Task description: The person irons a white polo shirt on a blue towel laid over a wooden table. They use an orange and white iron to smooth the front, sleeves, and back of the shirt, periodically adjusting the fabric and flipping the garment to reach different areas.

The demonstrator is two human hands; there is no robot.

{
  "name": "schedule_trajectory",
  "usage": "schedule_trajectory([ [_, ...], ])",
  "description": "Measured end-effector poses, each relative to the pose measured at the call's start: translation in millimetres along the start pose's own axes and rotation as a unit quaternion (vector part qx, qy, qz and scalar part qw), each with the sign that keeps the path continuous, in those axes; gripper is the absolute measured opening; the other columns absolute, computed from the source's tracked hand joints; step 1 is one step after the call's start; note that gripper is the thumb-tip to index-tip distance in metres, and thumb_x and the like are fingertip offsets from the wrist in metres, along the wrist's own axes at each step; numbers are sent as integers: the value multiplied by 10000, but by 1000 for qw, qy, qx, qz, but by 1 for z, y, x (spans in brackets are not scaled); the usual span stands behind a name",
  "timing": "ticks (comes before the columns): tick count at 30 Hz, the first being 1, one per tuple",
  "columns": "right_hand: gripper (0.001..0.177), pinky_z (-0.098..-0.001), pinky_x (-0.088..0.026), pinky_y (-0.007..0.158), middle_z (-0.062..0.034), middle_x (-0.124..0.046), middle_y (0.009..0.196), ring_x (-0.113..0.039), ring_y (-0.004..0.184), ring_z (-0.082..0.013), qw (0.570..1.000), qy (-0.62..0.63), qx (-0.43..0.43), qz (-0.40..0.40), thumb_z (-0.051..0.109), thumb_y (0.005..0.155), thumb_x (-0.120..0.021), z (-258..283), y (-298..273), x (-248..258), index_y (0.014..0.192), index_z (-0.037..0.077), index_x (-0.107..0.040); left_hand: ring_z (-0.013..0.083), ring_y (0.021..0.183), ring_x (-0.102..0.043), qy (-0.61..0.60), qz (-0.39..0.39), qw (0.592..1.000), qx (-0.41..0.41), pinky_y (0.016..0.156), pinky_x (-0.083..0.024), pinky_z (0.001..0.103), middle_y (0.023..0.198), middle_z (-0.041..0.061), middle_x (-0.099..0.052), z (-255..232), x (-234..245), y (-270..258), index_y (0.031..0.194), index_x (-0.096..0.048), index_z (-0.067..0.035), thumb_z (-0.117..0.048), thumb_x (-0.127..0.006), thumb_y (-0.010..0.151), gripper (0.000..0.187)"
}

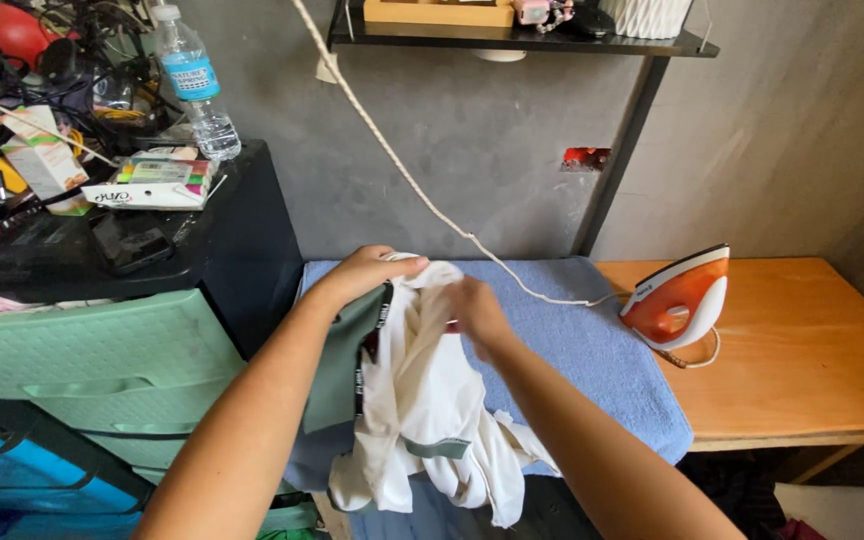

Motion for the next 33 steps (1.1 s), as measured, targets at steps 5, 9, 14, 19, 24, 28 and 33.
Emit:
schedule_trajectory([
  [5,340,-491,-446,629,-165,-592,857,-531,687,-289,987,99,-88,-94,286,1017,-499,-6,19,49,1036,-11,-663,252,1154,-635,77,13,995,-60,963,-485,338,1229,156,-672,17,19,-12,1346,-500,-117,-447,-871,678,832],
  [9,347,-494,-600,724,-183,-688,910,-688,752,-313,970,192,-146,-13,249,930,-513,22,9,49,1016,-53,-661,344,1238,-567,239,37,947,-213,960,-496,383,1321,209,-536,19,3,-22,1350,-415,-167,-75,-839,554,907],
  [14,357,-505,-592,738,-176,-676,934,-677,767,-310,974,153,-168,-23,268,912,-533,33,-3,57,1039,-42,-657,348,1075,-685,286,-50,946,-144,855,-532,451,1147,110,-719,35,11,-34,1214,-570,-153,-45,-655,768,467],
  [19,395,-500,-609,756,-201,-689,967,-688,792,-331,974,140,-179,-10,305,919,-574,36,-9,64,1094,-41,-654,378,870,-703,190,-139,959,-155,772,-542,449,895,172,-728,23,25,-48,1016,-700,-83,-144,-655,800,229],
  [24,449,-466,-614,826,-165,-727,1032,-729,897,-275,994,11,-86,69,243,829,-765,68,-27,63,1175,-20,-655,358,766,-664,153,-123,974,-117,707,-502,435,801,184,-700,34,30,-52,935,-676,-45,-258,-646,879,222],
  [28,639,-465,-560,917,-197,-724,1072,-700,1001,-324,934,-351,37,50,93,652,-949,67,-18,72,1195,7,-625,273,639,-509,108,-185,963,-164,632,-442,384,686,148,-569,32,34,-61,846,-573,10,-275,-702,930,324],
  [33,390,-489,-536,964,-190,-698,1199,-669,1113,-402,846,-523,82,-55,115,807,-697,18,-14,98,1197,131,-713,64,652,-426,-53,-272,925,-260,577,-364,288,639,3,-453,8,53,-89,752,-553,-16,-164,-710,895,259],
])
Point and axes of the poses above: each hand's wrist, its own y-axis towards the middle knuckle, its own x-axis out of the back of the hand, z = x × y, the point moved 9 cm from there along y, towards the middle knuckle
